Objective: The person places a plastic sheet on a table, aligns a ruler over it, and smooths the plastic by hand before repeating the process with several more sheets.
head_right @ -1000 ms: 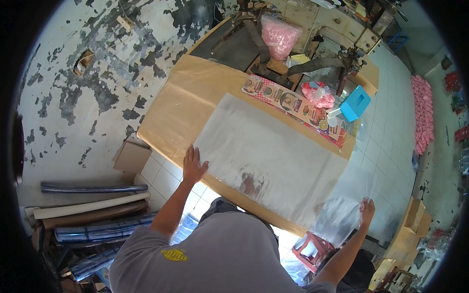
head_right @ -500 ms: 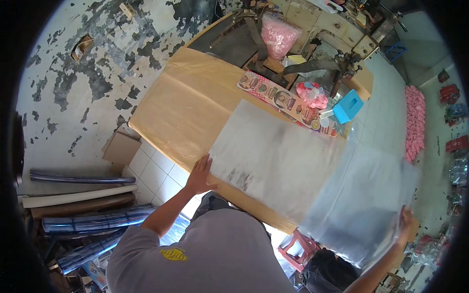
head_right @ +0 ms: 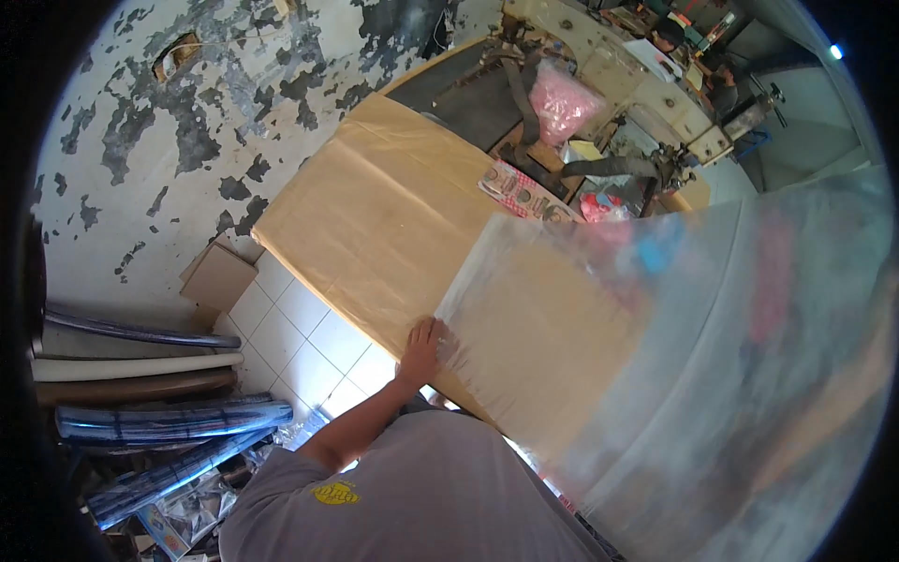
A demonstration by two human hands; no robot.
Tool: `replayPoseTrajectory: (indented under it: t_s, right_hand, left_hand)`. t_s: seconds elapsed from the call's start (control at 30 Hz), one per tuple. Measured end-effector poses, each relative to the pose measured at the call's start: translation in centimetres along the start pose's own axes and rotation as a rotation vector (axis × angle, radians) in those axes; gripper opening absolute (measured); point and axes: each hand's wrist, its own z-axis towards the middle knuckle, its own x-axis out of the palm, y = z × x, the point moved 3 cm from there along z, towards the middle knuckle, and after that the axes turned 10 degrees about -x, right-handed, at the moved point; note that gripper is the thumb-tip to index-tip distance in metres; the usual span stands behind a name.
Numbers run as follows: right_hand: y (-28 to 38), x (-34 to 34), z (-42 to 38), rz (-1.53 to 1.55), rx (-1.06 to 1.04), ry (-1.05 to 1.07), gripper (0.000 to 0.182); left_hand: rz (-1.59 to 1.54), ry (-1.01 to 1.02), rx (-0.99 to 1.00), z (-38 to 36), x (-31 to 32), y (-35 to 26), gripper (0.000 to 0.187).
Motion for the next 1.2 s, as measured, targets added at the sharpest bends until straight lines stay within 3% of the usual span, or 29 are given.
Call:
replayPoseTrajectory:
  t_s: [0.13, 0.27, 0.43, 0.53, 0.63, 0.77, 0.9, 1.03, 1.13, 1.2]
  right_hand:
    - [1.0, 6.2, 2.7, -0.023, 0.002, 0.041, 0.052]
    - [1.2, 8.3, 2.4, -0.050, 0.025, 0.043, 0.051]
    - [1.1, 6.5, -1.9, -0.075, 0.051, 0.006, 0.051]
    - [1.3, 4.5, -6.2, -0.101, 0.073, -0.016, 0.051]
    - [2.8, 3.2, -10.0, -0.113, 0.056, -0.036, 0.051]
    - [7.5, 3.4, -10.1, -0.125, -0.070, -0.030, 0.051]
    - [15.7, 7.5, -4.8, -0.062, -0.320, 0.016, 0.051]
    - [24.5, 16.6, 3.4, 0.130, -0.586, 0.100, 0.051]
    - [29.0, 25.8, 11.3, 0.496, -0.661, 0.169, 0.051]
    - [29.6, 32.7, 17.3, 0.875, -0.618, 0.223, 0.036]
  left_hand:
    - [-0.219, -0.096, 0.059, 0.9, -0.2, 0.7, 0.049]
    - [-0.239, -0.045, 0.064, 1.7, 0.1, 0.9, 0.043]
    - [-0.277, 0.047, 0.084, 2.3, 0.5, 1.0, 0.040]
    - [-0.293, 0.130, 0.116, 2.0, 0.9, -0.3, 0.050]
    - [-0.322, 0.179, 0.148, 0.8, 1.4, -2.9, 0.036]
    - [-0.347, 0.199, 0.239, -0.9, 3.9, -6.2, 0.034]
    - [-0.477, 0.266, 0.189, -2.6, 5.5, -8.5, 0.035]
    - [-0.671, 0.298, 0.061, -3.8, 7.2, -9.0, 0.033]
    - [-0.760, 0.284, -0.079, -4.6, 6.2, -8.9, 0.031]
    - [-0.797, 0.224, -0.079, -5.8, 9.4, -8.0, 0.034]
